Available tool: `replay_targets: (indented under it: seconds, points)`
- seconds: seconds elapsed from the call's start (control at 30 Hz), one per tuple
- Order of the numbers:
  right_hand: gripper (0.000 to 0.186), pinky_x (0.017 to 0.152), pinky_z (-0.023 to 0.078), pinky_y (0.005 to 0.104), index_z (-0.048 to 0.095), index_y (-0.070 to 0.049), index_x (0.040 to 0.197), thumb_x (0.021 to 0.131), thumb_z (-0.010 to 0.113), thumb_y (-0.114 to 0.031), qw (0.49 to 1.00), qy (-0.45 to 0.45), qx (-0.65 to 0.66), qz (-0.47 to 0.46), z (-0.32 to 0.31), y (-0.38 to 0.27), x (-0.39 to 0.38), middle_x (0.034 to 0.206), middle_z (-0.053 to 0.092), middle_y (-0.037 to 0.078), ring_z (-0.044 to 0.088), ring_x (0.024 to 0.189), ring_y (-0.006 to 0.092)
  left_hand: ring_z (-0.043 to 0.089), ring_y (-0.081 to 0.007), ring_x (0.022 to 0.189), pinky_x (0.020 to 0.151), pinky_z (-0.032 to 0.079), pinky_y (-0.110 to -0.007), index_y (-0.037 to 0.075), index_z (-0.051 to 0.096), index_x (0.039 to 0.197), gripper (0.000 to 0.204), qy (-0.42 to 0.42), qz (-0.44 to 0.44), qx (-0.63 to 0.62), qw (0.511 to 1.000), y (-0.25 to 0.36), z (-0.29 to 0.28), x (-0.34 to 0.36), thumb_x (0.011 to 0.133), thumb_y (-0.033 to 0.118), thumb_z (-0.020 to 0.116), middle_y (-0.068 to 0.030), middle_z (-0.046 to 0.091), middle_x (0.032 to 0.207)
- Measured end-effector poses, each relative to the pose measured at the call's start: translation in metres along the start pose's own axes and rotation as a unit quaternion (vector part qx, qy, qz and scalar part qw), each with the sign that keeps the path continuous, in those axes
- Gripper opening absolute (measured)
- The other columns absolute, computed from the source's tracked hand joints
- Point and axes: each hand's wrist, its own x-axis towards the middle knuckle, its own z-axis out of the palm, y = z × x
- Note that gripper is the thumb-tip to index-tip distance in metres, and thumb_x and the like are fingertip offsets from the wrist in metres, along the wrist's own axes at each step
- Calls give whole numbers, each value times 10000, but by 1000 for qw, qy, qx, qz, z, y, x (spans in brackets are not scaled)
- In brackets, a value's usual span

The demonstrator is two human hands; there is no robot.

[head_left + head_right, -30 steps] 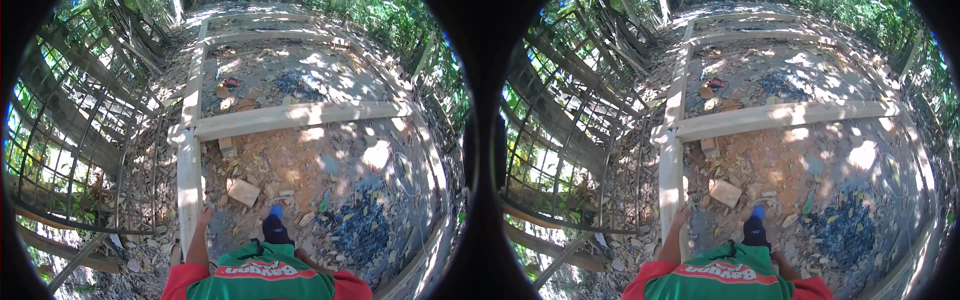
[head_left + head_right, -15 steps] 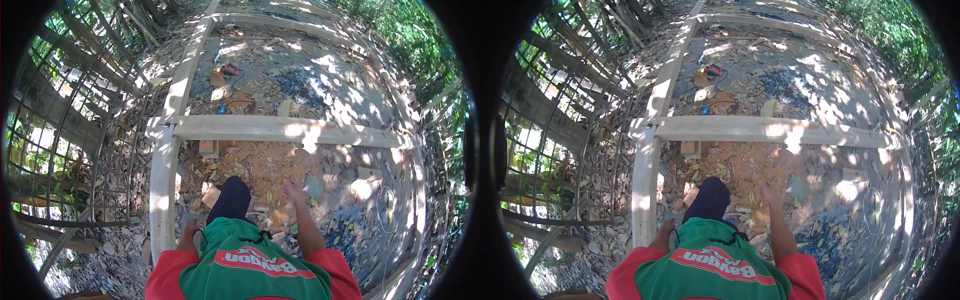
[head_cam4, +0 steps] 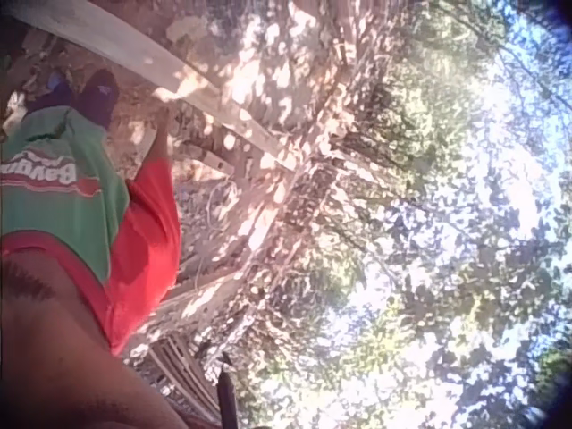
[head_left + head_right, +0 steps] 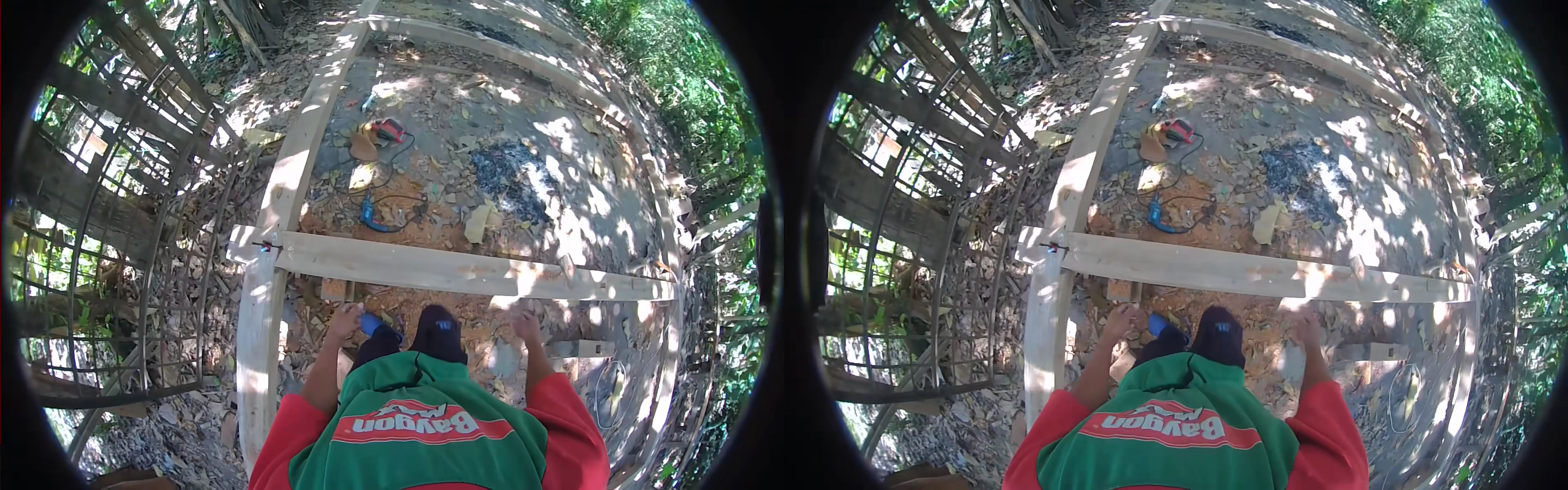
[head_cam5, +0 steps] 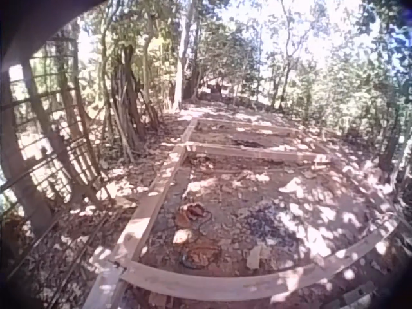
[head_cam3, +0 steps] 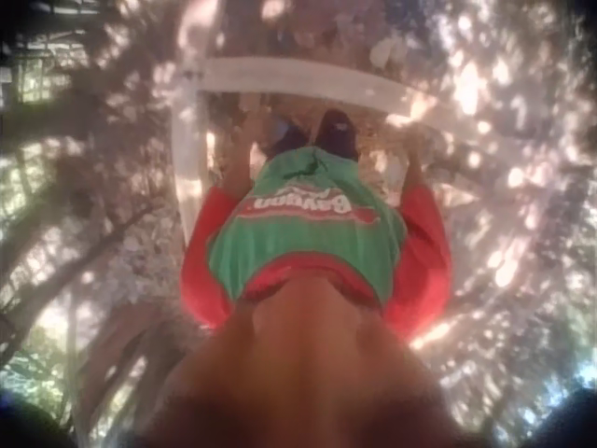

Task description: The person marks a wood beam with a pencil and ruler while sitting on the ground, then uses an electric drill to make several holes in the beam.

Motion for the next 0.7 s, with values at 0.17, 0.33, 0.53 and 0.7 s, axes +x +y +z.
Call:
replay_targets:
  seconds: [0.17,0.33,0.53,0.7]
  points:
    - [313,379,406,384,632,-129,864,994,453,-351,700,-242,406,535,-22,94,-28,671,597,42,546,493,191,673,-177,760,685,548,-335,71,660,1083,330,97,-45,-10,994,-27,-42,38,943,369,634,-60,683,865]
    - [315,458,468,379,661,-107,878,982,498,-356,907,-347,-81,225,79,-14,-7,706,636,60,585,527,197,706,-256,814,684,551,-413,102,646,1066,348,123,-86,573,805,-105,-141,-8,904,409,651,-93,691,894]
    - [324,554,542,374,697,-82,896,967,553,-363,838,-441,-292,-138,93,-106,185,749,682,82,631,568,204,676,-265,781,635,522,-443,144,617,1171,410,251,-284,-98,920,-95,-75,13,904,455,626,-77,694,986]
    - [263,584,523,370,670,-75,1001,940,577,-313,927,-365,-68,-58,115,-152,421,786,667,63,643,683,200,659,-246,883,675,511,-461,124,644,1175,411,323,-253,-132,902,-46,2,80,932,440,547,-95,693,1042]
